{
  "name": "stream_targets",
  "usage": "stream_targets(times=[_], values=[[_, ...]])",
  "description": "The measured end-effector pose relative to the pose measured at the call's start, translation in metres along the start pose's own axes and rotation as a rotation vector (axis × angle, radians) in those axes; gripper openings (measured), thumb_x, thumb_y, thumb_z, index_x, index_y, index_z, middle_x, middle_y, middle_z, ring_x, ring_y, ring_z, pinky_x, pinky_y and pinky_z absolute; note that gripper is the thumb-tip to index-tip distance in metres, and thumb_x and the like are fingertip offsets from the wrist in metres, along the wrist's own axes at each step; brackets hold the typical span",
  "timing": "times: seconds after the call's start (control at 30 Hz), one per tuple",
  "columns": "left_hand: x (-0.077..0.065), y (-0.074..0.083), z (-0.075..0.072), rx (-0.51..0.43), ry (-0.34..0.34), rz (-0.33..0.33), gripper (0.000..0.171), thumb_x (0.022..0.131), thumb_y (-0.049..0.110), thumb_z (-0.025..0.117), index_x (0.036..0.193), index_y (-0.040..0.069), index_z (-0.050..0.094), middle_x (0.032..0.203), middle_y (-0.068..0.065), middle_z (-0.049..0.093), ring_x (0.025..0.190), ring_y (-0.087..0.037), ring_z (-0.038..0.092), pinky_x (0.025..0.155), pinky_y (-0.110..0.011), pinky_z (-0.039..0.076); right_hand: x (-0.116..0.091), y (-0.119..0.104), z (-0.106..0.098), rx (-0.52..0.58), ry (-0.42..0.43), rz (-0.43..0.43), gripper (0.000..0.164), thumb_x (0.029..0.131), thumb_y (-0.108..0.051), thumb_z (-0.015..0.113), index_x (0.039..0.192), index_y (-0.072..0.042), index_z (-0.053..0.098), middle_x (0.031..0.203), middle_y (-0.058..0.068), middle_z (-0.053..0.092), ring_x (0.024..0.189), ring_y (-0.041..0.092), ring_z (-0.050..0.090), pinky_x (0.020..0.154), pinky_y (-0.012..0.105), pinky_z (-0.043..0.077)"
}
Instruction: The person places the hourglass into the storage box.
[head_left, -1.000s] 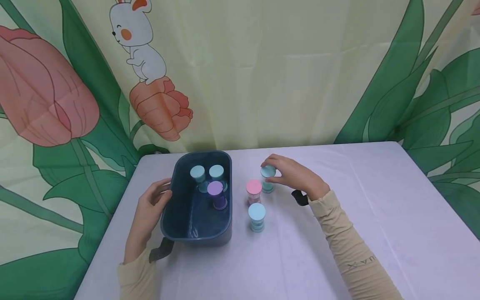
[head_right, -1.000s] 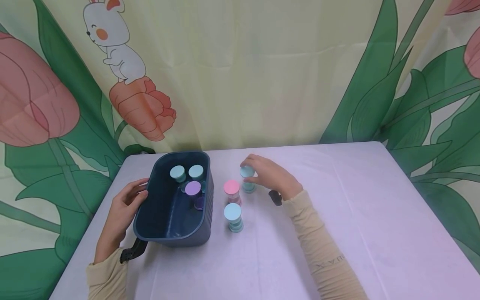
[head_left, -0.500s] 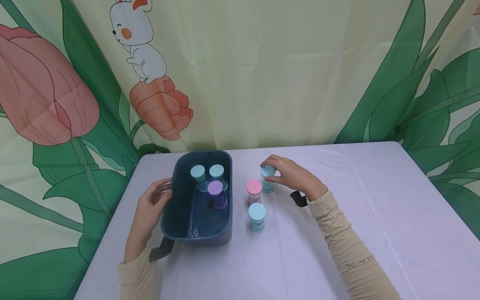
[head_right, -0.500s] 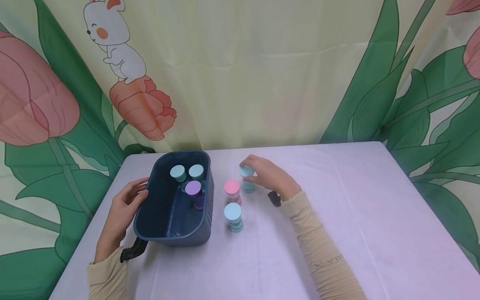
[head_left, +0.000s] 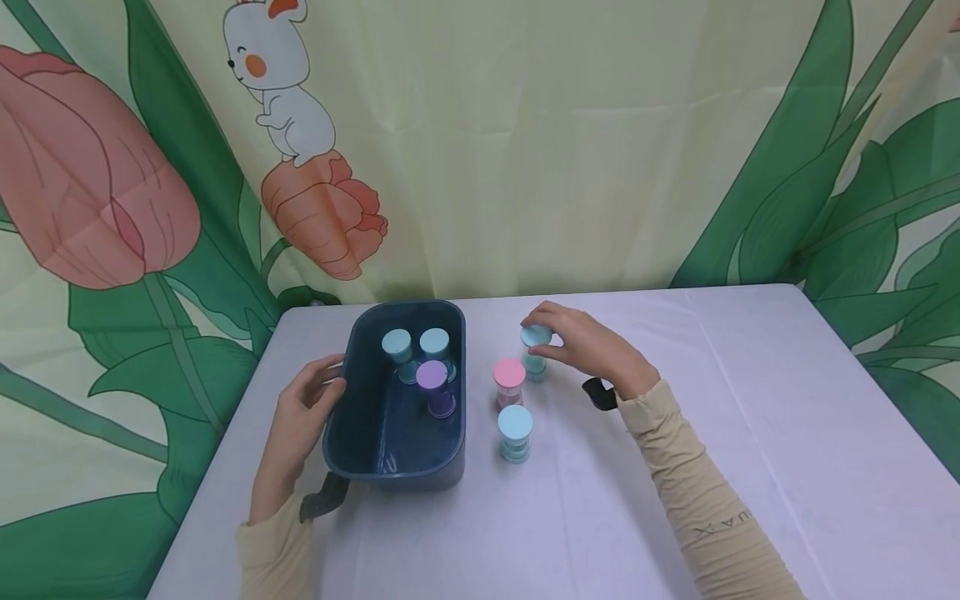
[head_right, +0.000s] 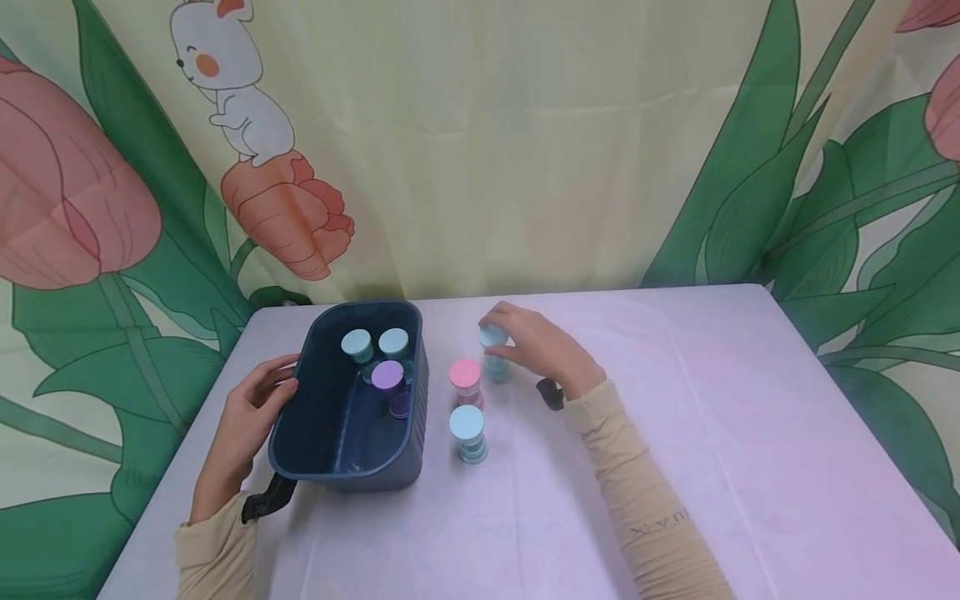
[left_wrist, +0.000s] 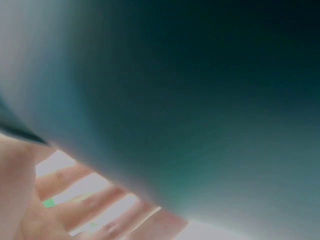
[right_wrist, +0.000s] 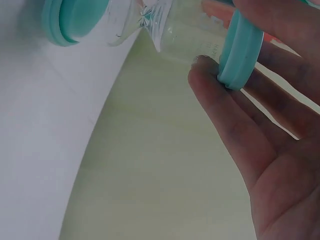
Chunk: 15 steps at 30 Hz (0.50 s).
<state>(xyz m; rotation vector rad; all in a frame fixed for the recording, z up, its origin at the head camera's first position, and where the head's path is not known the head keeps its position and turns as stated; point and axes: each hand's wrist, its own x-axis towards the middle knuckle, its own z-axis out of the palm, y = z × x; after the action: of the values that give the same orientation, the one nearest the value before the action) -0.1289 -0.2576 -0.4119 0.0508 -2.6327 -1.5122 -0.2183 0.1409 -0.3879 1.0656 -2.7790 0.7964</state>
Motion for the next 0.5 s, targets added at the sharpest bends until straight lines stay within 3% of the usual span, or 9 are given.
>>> stream_targets(times=[0.23,0.3,0.37,0.5], values=[[0.001,-0.001,0.0,0.0,0.001,0.004,0.049,0.101,0.039,0.057,0.144,0.016,0.05,0.137,-0.011,0.058,0.125,-0.026,0.056,0.096,-0.018,0.046,0.001,-0.004,-0.007,-0.003,0.031,-0.032,0.039,0.087,-0.015,0.077,0.122,-0.001,0.065,0.119,0.009,0.063,0.107,0.023,0.063,0.093,0.039,0.053],[0.001,-0.001,0.0,0.0,0.001,0.005,0.049,0.101,0.039,0.056,0.144,0.016,0.05,0.137,-0.011,0.058,0.125,-0.026,0.056,0.094,-0.015,0.045,0.001,-0.004,-0.008,-0.006,0.033,-0.036,0.039,0.087,-0.016,0.077,0.122,-0.002,0.065,0.119,0.008,0.063,0.107,0.022,0.063,0.093,0.038,0.053],[0.001,-0.001,0.0,0.0,0.002,0.004,0.05,0.101,0.039,0.056,0.144,0.016,0.05,0.137,-0.011,0.058,0.125,-0.026,0.056,0.098,-0.021,0.047,0.001,-0.004,-0.01,-0.008,0.034,-0.035,0.039,0.087,-0.017,0.077,0.122,-0.002,0.066,0.119,0.007,0.063,0.107,0.021,0.063,0.094,0.038,0.053],[0.001,-0.001,0.001,-0.013,0.002,0.001,0.05,0.101,0.04,0.056,0.144,0.015,0.049,0.138,-0.013,0.057,0.126,-0.028,0.056,0.106,-0.045,0.046,0.001,-0.007,-0.013,-0.01,0.038,-0.041,0.039,0.087,-0.016,0.077,0.122,-0.003,0.066,0.12,0.007,0.062,0.106,0.021,0.064,0.093,0.037,0.053]])
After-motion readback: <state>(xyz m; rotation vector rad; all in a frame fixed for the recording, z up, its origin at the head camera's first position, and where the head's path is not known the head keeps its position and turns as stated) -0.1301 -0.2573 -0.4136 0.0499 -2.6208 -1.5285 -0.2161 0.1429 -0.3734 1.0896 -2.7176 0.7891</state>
